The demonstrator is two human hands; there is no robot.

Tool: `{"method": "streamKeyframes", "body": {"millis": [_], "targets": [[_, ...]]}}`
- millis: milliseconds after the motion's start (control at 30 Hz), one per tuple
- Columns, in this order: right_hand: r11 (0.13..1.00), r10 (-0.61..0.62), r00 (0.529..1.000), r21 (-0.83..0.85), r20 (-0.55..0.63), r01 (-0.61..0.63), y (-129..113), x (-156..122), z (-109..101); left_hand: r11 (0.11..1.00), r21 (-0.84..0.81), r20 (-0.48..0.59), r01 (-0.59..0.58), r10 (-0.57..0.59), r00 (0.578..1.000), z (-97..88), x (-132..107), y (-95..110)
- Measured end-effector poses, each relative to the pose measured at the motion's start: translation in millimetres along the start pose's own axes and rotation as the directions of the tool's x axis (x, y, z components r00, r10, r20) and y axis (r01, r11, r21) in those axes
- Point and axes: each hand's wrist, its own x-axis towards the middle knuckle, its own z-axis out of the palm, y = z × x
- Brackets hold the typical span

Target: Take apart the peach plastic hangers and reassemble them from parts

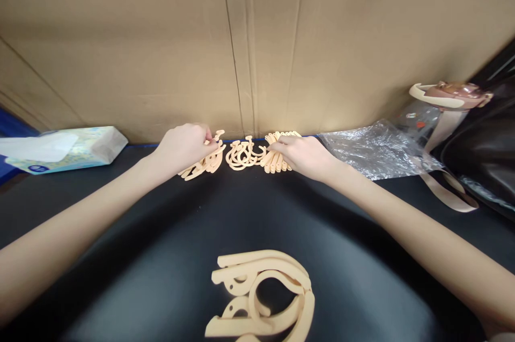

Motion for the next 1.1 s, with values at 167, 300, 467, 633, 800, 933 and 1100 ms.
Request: {"method": "streamKeyframes", "body": {"millis": [167, 300, 467, 633, 800, 933, 1100], "targets": [[0.999, -0.001, 1.0, 0.053, 0.024, 0.0, -0.1, 0.0, -2.5, 0.997, -0.056, -0.011, -0.046, 0.046, 0.999, 1.7, 6.0, 27.9], [0.99, -0.022, 1.0, 0.137, 0.015, 0.02, 4.3, -0.4, -2.8, 0.989, -0.112, 0.003, -0.096, 0.097, 0.995, 10.3, 6.9, 39.6], [0.977, -0.034, 0.999, 0.21, 0.009, 0.031, 8.9, 0.0, -0.1, 0.933, -0.282, 0.038, -0.225, 0.246, 0.969, 2.3, -22.6, 37.9], [0.971, -0.031, 0.999, 0.236, 0.018, 0.026, 9.7, 1.1, 0.5, 0.784, -0.528, 0.252, -0.325, 0.51, 0.822, -20.5, -77.8, 27.3], [0.966, -0.03, 0.999, 0.256, 0.017, 0.025, 10.4, 1.0, 2.1, 0.753, -0.591, 0.411, -0.288, 0.589, 0.696, -29.3, -120.6, 26.0], [0.967, -0.014, 1.0, 0.256, -0.009, 0.016, 4.4, 0.5, -1.0, 0.775, -0.558, 0.459, -0.298, 0.587, 0.666, -24.3, -131.7, 29.9], [0.87, -0.001, 1.0, 0.493, 0.0, 0.001, -17.6, -0.3, -22.9, 0.729, -0.663, 0.47, -0.168, 0.581, 0.665, -15.8, -123.9, 27.0]]}}
